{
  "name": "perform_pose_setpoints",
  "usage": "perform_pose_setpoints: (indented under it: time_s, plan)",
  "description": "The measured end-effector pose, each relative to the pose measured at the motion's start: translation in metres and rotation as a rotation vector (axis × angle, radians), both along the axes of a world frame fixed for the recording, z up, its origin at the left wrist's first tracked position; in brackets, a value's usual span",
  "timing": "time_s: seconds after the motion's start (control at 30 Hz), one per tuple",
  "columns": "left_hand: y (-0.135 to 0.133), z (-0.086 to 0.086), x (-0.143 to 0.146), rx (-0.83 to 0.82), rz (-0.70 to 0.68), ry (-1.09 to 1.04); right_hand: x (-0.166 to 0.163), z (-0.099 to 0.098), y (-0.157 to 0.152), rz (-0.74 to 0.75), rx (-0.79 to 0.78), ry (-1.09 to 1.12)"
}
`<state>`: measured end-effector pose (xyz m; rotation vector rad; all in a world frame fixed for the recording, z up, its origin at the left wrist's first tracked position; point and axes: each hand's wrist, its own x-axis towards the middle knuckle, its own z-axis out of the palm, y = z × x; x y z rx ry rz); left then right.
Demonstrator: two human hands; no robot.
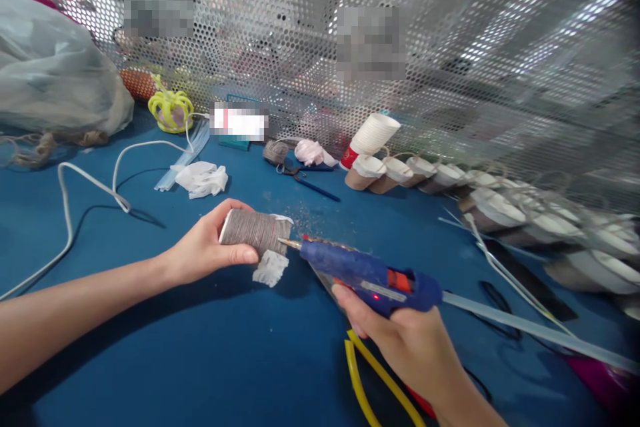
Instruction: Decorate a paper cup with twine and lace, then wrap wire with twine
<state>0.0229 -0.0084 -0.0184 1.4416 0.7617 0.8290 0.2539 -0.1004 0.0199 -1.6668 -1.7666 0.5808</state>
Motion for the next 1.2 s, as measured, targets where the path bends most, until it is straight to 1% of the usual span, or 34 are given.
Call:
perform_pose_setpoints:
  time_s: [0.13,0.27,0.37,0.47,0.53,0.73,0.9,1.0,1.2]
  plan:
    - [-0.0005,0.0009,0.0009,-0.035,0.002,0.000,0.0002,0.0007,-0.0006,0.032,0.080,-0.092]
    - [-0.0017,0.0016,0.0010,-0.032,-0.003,-0.006,0.0009,0.0005,-0.0008,0.052,0.093,-0.107]
    - [-0.0018,0.0016,0.0004,-0.025,-0.015,-0.016,-0.0008,0.0016,-0.0009,0.012,0.040,-0.045]
    - [-0.0012,0.0013,-0.0005,0.009,-0.012,-0.012,-0.0026,0.0026,-0.0004,-0.072,-0.032,0.011]
    - [-0.0011,0.0009,-0.0009,0.037,-0.011,-0.006,-0.0031,0.0028,0.0004,-0.101,-0.045,0.021]
    - [-0.0014,-0.0014,-0.0009,0.079,-0.006,0.009,-0.0046,0.0039,-0.0014,-0.069,-0.057,0.078]
    - [-0.0009,-0.0029,-0.0027,0.192,0.039,0.037,-0.0008,0.0015,-0.0006,-0.061,-0.118,0.134]
    - [-0.0017,-0.0028,-0.0040,0.239,0.042,0.060,0.0021,-0.0006,0.0024,-0.051,-0.139,0.197]
    - [-0.0050,-0.0043,-0.0044,0.220,0.015,0.068,-0.0046,0.0043,0.0029,-0.089,-0.128,0.308]
